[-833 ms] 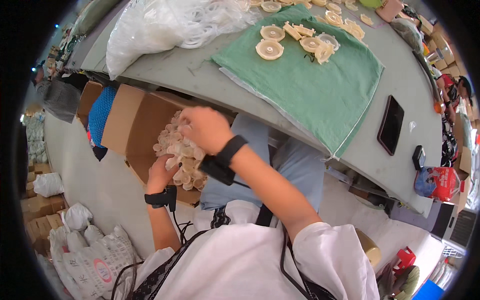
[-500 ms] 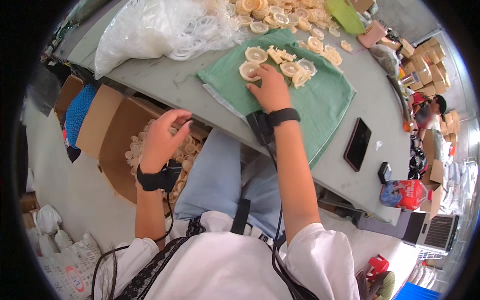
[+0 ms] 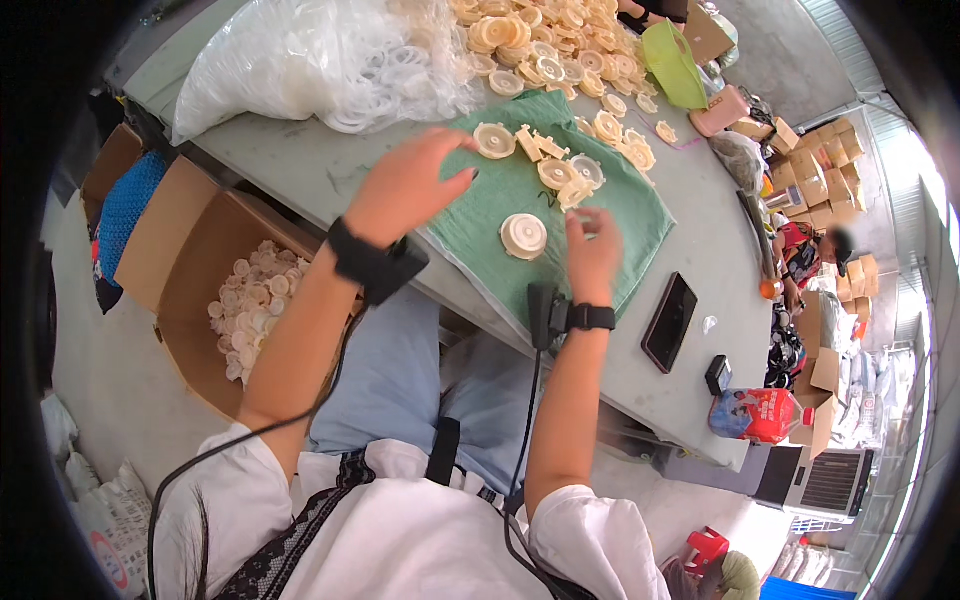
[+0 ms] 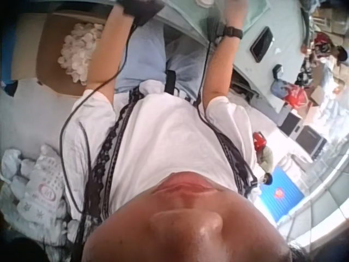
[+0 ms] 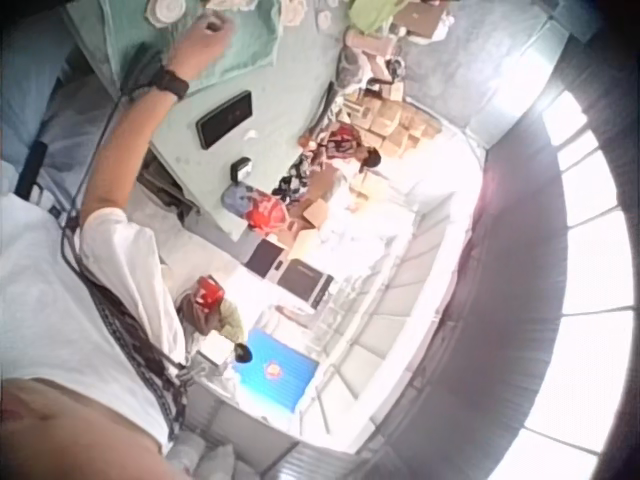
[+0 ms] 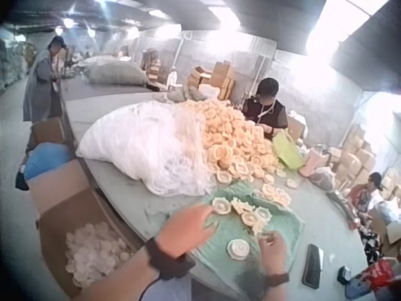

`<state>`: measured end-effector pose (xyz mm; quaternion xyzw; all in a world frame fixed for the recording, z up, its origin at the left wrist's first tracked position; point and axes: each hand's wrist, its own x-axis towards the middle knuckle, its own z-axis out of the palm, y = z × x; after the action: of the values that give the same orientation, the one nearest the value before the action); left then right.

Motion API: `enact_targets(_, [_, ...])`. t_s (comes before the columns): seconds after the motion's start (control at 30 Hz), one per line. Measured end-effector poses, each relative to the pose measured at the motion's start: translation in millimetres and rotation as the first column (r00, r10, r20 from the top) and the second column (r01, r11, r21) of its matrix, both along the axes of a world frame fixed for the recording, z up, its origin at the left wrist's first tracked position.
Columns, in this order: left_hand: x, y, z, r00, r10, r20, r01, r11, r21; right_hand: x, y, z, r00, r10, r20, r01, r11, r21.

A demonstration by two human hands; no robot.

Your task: Assembling plastic parts by manually inserting white sealing rings into circular beige bases.

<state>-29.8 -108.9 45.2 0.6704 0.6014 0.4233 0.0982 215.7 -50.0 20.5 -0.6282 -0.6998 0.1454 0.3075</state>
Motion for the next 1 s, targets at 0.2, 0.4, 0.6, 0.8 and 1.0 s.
enact_targets(0.2, [6.3, 88.7, -39.2, 0.921, 0.097, -0.377, -0.150, 0.982, -0.116, 10.6, 49.4, -4.5, 0.896, 0.431, 0.104, -0.443, 0.869, 0.220])
enact_targets(0.4, [-1.5, 88.5, -23.9, 0.968, 0.023, -0.249, -0.079, 0.973, -0.217, 30.1, 39.1, -14.4, 0.947, 0.094, -0.306, -0.027, 0.976, 0.214])
enact_targets(0.6, [-4.0, 79.1, -26.8, 0.923, -0.196, 0.331, 0.296, 0.912, -0.284, 25.7, 14.2, -2.5, 0.998, 0.039, -0.045, -0.018, 0.919, 0.394])
enact_targets(0.8, [21.3, 55.4, -25.4, 0.999, -0.027, -0.044, 0.000, 0.855, -0.519, 20.3, -18.8, 18.6, 0.871, 0.382, 0.308, -0.427, 0.900, 0.090])
enact_targets(1.0, [14.2, 56.4, -32.1, 0.957, 0.003, -0.291, -0.121, 0.913, -0.390, 30.8, 7.0, 36.2, 0.957, 0.290, -0.001, -0.288, 0.953, -0.095])
